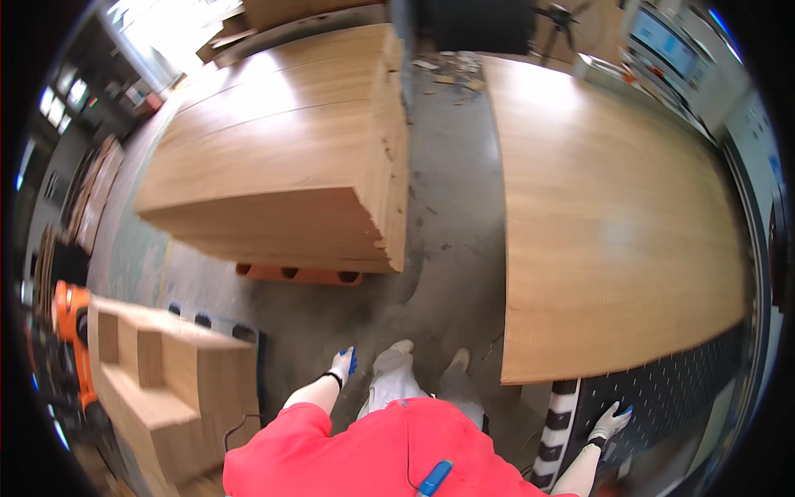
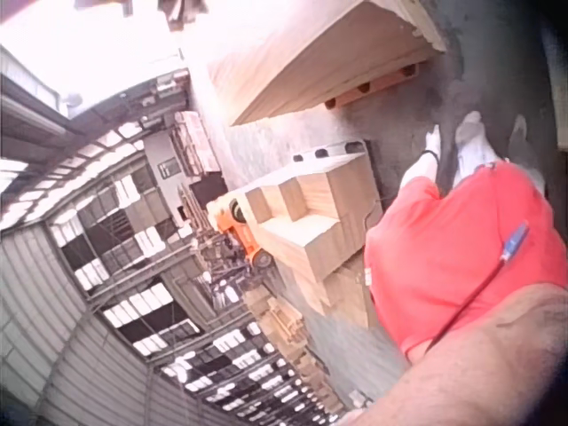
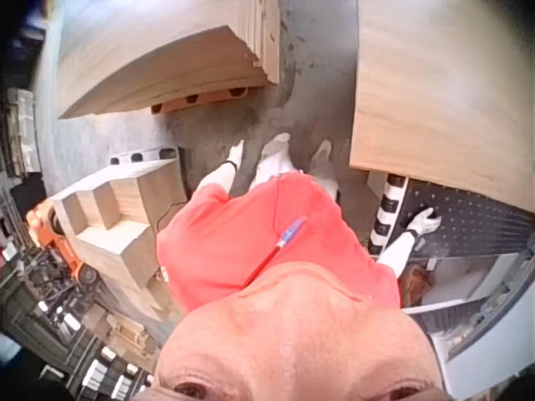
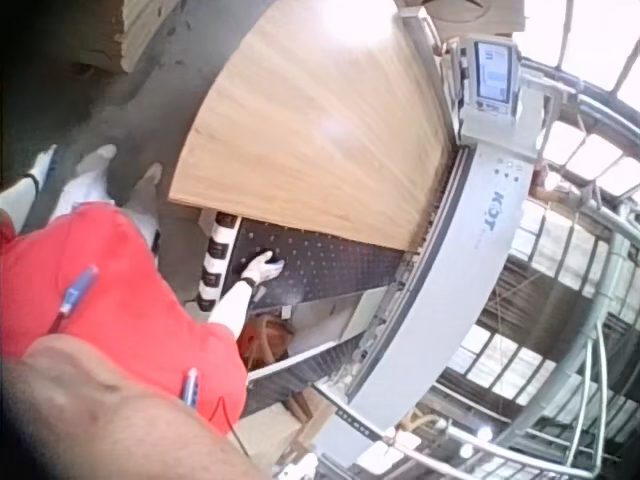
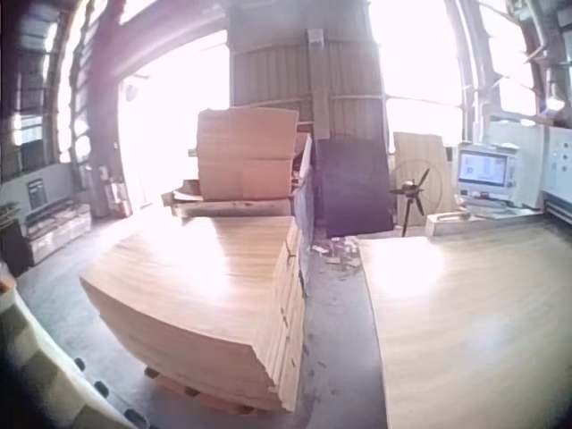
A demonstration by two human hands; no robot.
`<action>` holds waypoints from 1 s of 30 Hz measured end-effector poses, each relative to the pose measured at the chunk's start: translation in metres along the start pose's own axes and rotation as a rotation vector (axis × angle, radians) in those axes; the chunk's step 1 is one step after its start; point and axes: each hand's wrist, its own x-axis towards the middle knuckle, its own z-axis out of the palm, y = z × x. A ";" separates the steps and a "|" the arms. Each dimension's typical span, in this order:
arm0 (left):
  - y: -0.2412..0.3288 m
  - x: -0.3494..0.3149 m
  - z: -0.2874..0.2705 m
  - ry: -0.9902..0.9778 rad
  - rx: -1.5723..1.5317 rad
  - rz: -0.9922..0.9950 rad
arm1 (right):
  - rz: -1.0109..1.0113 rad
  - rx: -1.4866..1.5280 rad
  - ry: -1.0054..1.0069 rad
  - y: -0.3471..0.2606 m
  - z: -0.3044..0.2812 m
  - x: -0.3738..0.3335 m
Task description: The recorder moves large wood panels from a stack to a processing machine and later receives assistance adjusting wearable equipment.
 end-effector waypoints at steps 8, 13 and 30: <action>0.094 0.043 0.058 -0.474 0.480 0.027 | 0.715 -0.114 -0.138 0.066 -0.146 -0.355; 0.165 0.031 0.154 -0.666 0.869 0.290 | 1.243 0.288 -0.182 0.078 -0.210 -0.602; -0.438 -0.398 0.204 -1.840 2.049 0.314 | 2.217 0.624 0.101 -0.146 -0.233 -1.247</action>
